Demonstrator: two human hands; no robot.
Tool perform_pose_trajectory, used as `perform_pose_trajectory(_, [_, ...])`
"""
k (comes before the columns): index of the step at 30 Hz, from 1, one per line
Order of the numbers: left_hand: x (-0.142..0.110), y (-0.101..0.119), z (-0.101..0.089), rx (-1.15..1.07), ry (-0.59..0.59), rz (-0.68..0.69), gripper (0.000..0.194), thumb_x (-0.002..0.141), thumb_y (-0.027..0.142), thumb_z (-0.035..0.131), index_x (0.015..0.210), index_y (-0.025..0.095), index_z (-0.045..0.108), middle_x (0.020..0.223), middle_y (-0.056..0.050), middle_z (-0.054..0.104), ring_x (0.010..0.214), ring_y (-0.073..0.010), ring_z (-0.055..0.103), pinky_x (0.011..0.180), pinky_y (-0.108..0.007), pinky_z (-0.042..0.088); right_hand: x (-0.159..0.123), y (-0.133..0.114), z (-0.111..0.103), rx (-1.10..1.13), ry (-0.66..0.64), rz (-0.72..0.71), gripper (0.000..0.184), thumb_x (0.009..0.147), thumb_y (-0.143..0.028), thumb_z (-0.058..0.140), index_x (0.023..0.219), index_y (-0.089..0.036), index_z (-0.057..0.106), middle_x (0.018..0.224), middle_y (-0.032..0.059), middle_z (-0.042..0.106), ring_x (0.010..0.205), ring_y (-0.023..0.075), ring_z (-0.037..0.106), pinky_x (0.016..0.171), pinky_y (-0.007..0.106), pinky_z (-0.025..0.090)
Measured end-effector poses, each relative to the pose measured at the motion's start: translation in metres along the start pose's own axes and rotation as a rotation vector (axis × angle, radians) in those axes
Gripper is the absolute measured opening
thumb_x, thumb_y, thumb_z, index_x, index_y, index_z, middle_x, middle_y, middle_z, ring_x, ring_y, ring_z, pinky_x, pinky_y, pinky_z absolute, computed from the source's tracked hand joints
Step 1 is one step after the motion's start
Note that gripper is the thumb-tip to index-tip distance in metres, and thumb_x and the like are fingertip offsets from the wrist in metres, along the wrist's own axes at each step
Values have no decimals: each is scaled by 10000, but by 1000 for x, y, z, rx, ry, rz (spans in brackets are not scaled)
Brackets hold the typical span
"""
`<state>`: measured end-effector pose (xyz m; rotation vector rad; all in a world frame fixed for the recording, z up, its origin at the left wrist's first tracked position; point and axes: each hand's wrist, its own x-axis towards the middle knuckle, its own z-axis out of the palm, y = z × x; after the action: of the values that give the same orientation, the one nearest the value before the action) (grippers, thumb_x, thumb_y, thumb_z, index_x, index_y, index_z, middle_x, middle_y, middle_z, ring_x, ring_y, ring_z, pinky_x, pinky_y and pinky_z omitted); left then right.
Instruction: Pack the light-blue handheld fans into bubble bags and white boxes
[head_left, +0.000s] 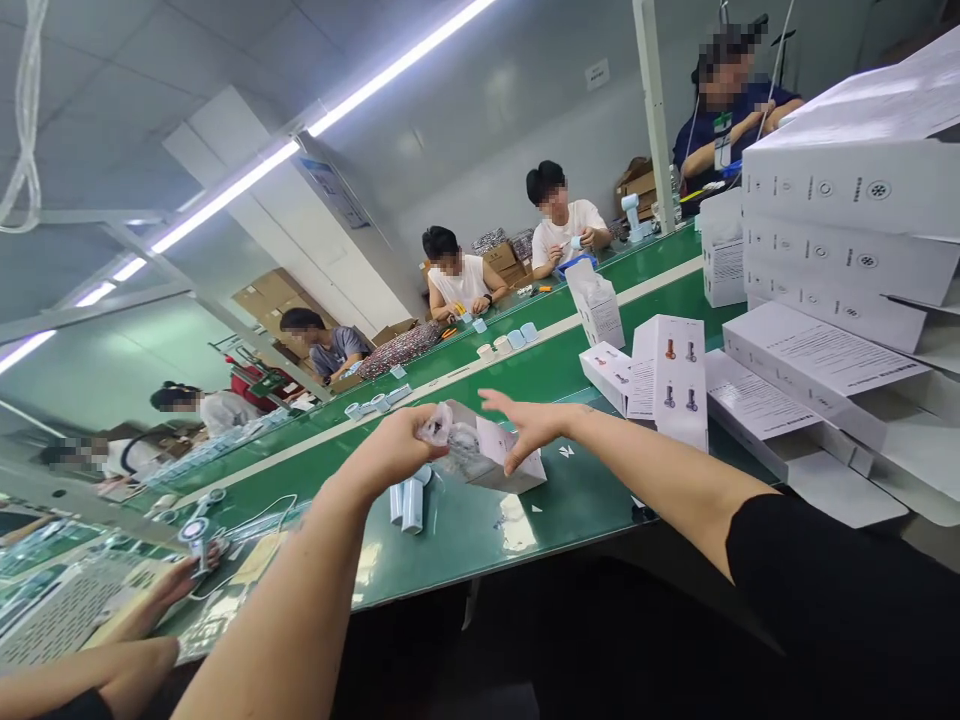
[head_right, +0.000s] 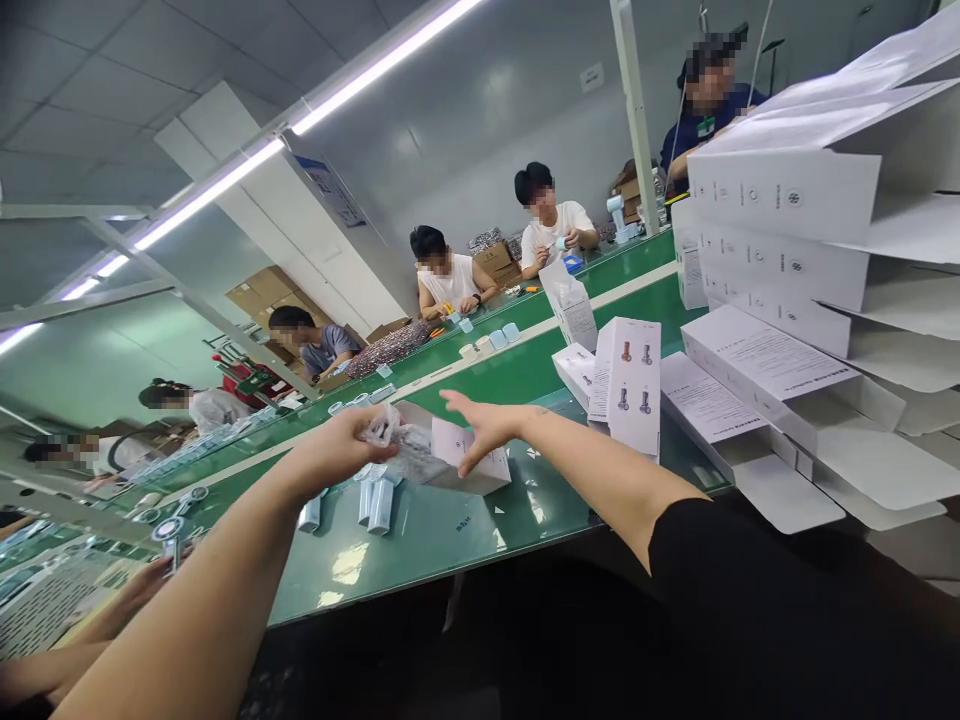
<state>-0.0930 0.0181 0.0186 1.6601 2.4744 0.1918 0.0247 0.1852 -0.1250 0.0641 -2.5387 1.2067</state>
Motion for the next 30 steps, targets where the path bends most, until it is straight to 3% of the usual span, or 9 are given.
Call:
perform_pose_trajectory(3, [5,3,19,-24,68,34,174,683,241,583,850,207,618,860,-15,678,793,-202,608,758,-303,450,4,5,1,83,-134,92,1191,503,-442,823,1443,-195,135,1294,153,456,1180,298,479,973,402,404])
perform_pose_trajectory(7, [17,14,26,154,228,124,288,728,243,578,1009,182,565,970,-85,650,891,-237,594,779,-321,436,-3,16,7,112,-1,191,1080,536,-379,809,1392,-149,192,1191,141,513,1095,291,527,920,426,440])
perform_pose_trajectory(10, [26,17,18,279,338,61,162,761,175,500,908,188,566,864,-71,643,843,-229,595,737,-300,421,-8,24,6,157,18,196,1149,547,-416,805,1411,-172,88,1214,141,489,1098,285,525,929,439,432])
perform_pose_trajectory(14, [32,23,13,360,159,98,87,792,258,500,824,199,555,860,-55,631,838,-217,589,710,-280,414,-8,26,3,256,107,-1,1132,651,-448,749,1415,-268,-67,1301,118,388,1178,233,467,993,427,382])
perform_pose_trajectory(18, [30,37,24,457,141,2,424,792,572,484,957,184,533,954,-104,619,866,-264,598,676,-314,433,-7,13,2,101,340,-94,952,660,-399,753,1370,-271,131,1307,122,322,1156,236,447,964,450,397])
perform_pose_trajectory(20, [31,43,30,504,200,-66,469,813,572,445,1081,190,497,984,-117,612,865,-287,610,666,-334,440,-7,2,-3,-44,295,-45,767,653,-437,744,1268,-234,333,1216,105,382,1107,250,461,937,443,415])
perform_pose_trajectory(23, [34,45,36,505,243,-99,365,834,397,436,1166,248,460,1000,-99,595,849,-282,620,662,-338,442,-1,-16,-19,-227,74,112,582,640,-557,709,1063,-205,522,1029,74,434,957,251,510,833,404,461])
perform_pose_trajectory(26, [37,41,36,435,257,-66,323,791,270,452,1112,255,488,995,-84,600,886,-268,615,693,-326,438,11,-27,-35,-395,-104,198,636,534,-618,741,966,-187,563,955,68,437,834,240,522,707,356,465])
perform_pose_trajectory(30, [33,35,31,303,296,-79,373,774,296,502,1138,227,458,940,-65,651,867,-258,619,681,-309,432,17,-22,-41,-392,-88,103,704,469,-598,777,981,-189,518,932,53,471,832,230,513,670,313,437])
